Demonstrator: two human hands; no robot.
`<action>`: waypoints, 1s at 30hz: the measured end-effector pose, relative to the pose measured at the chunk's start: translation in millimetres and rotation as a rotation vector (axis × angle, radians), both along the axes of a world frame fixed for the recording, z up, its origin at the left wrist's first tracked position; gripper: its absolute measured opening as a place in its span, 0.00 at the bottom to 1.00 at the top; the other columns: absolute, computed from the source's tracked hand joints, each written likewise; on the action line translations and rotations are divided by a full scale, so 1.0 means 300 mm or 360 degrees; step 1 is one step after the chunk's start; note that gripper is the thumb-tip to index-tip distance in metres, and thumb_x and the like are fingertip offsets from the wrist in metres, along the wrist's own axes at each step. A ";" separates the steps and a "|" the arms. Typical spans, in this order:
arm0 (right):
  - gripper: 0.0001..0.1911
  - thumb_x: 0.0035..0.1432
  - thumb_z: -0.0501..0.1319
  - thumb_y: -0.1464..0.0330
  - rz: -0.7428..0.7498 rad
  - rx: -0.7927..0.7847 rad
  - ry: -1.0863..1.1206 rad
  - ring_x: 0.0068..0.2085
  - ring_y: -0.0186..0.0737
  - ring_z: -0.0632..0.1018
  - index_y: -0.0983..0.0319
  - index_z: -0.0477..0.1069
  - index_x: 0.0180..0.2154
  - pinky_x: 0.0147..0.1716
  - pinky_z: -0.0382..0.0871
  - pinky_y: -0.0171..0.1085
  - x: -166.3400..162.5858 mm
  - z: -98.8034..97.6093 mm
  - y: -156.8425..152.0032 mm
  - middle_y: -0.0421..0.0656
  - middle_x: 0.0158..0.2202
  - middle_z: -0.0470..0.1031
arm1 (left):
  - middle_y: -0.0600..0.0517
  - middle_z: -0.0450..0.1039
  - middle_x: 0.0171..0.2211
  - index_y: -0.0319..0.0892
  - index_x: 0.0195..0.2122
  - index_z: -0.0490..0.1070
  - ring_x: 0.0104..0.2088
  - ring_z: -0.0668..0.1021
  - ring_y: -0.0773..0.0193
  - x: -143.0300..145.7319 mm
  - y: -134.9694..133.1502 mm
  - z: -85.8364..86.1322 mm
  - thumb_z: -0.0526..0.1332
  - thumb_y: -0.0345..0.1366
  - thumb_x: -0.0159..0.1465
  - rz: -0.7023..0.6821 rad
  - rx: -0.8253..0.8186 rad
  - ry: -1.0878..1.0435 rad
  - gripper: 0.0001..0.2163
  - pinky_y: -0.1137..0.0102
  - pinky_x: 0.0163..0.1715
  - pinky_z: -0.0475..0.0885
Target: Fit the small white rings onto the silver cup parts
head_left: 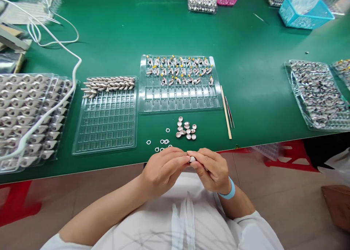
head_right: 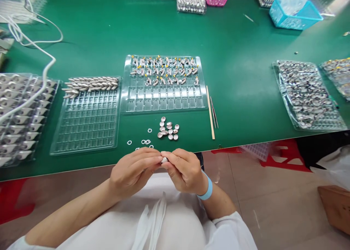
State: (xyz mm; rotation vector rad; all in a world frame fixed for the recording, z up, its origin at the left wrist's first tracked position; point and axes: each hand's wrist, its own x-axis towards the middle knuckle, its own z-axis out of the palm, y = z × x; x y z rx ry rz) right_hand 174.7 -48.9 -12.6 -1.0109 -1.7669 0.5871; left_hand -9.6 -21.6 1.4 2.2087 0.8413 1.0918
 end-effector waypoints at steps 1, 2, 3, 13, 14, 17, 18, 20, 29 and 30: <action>0.15 0.63 0.56 0.71 -0.0004 0.0004 -0.0030 0.30 0.36 0.75 0.64 0.71 0.51 0.26 0.73 0.35 0.000 0.000 0.000 0.46 0.33 0.76 | 0.48 0.81 0.33 0.42 0.42 0.72 0.34 0.81 0.62 -0.002 0.000 -0.005 0.59 0.26 0.63 0.0017 0.0050 0.0034 0.08 0.66 0.36 0.78; 0.16 0.63 0.56 0.72 -0.0003 0.0008 -0.0066 0.30 0.36 0.75 0.64 0.71 0.52 0.27 0.73 0.35 0.001 0.000 0.000 0.46 0.33 0.76 | 0.48 0.81 0.33 0.43 0.42 0.72 0.34 0.81 0.61 -0.003 0.001 -0.008 0.59 0.26 0.63 0.0032 0.0082 0.0061 0.08 0.65 0.37 0.78; 0.16 0.64 0.56 0.72 -0.0001 0.0012 -0.0099 0.31 0.36 0.75 0.64 0.70 0.53 0.27 0.73 0.35 0.001 0.001 0.001 0.46 0.33 0.76 | 0.48 0.81 0.34 0.43 0.41 0.72 0.34 0.82 0.61 -0.003 0.001 -0.010 0.59 0.26 0.63 0.0046 0.0105 0.0087 0.08 0.65 0.37 0.78; 0.18 0.64 0.56 0.72 0.0044 -0.0006 -0.0141 0.32 0.37 0.76 0.65 0.67 0.55 0.28 0.73 0.36 0.005 0.009 0.005 0.46 0.33 0.76 | 0.46 0.81 0.35 0.42 0.49 0.70 0.34 0.81 0.62 -0.001 0.011 0.005 0.60 0.22 0.61 -0.0001 0.0270 0.0156 0.16 0.68 0.35 0.78; 0.18 0.64 0.56 0.72 0.0037 -0.0015 -0.0153 0.32 0.37 0.75 0.65 0.67 0.56 0.28 0.73 0.36 0.005 0.010 0.003 0.46 0.33 0.76 | 0.47 0.81 0.35 0.43 0.49 0.70 0.34 0.81 0.61 -0.003 0.013 0.005 0.59 0.22 0.61 -0.0012 0.0264 0.0153 0.16 0.68 0.36 0.77; 0.19 0.64 0.57 0.72 0.0058 -0.0041 -0.0163 0.31 0.37 0.75 0.65 0.67 0.56 0.28 0.73 0.36 0.004 0.014 0.000 0.47 0.33 0.75 | 0.47 0.81 0.35 0.44 0.49 0.70 0.34 0.81 0.61 -0.005 0.014 0.003 0.60 0.23 0.61 -0.0024 0.0268 0.0133 0.16 0.68 0.35 0.77; 0.19 0.64 0.57 0.72 0.0075 -0.0050 -0.0155 0.32 0.37 0.75 0.66 0.67 0.56 0.28 0.73 0.36 0.004 0.016 -0.001 0.47 0.33 0.75 | 0.47 0.80 0.34 0.43 0.49 0.70 0.34 0.81 0.61 -0.005 0.013 0.002 0.60 0.23 0.61 -0.0024 0.0276 0.0129 0.16 0.68 0.35 0.77; 0.19 0.63 0.57 0.73 0.0091 -0.0063 -0.0125 0.32 0.37 0.75 0.67 0.68 0.55 0.28 0.72 0.36 0.004 0.019 -0.001 0.47 0.33 0.75 | 0.47 0.80 0.34 0.43 0.50 0.69 0.34 0.80 0.62 -0.004 0.013 -0.002 0.60 0.23 0.62 -0.0028 0.0288 0.0133 0.16 0.68 0.34 0.77; 0.16 0.63 0.57 0.74 0.0046 -0.0090 -0.0126 0.30 0.35 0.75 0.66 0.70 0.53 0.26 0.71 0.35 -0.005 0.027 -0.003 0.46 0.31 0.76 | 0.48 0.79 0.35 0.40 0.54 0.66 0.35 0.79 0.63 -0.011 0.023 -0.023 0.56 0.22 0.64 -0.0075 0.0458 0.0166 0.18 0.68 0.33 0.78; 0.16 0.63 0.56 0.74 0.0027 -0.0080 -0.0163 0.30 0.36 0.75 0.66 0.70 0.53 0.26 0.71 0.35 -0.008 0.026 -0.006 0.46 0.31 0.76 | 0.48 0.79 0.35 0.40 0.54 0.66 0.35 0.79 0.63 -0.010 0.023 -0.025 0.56 0.22 0.63 -0.0064 0.0470 0.0169 0.18 0.68 0.33 0.78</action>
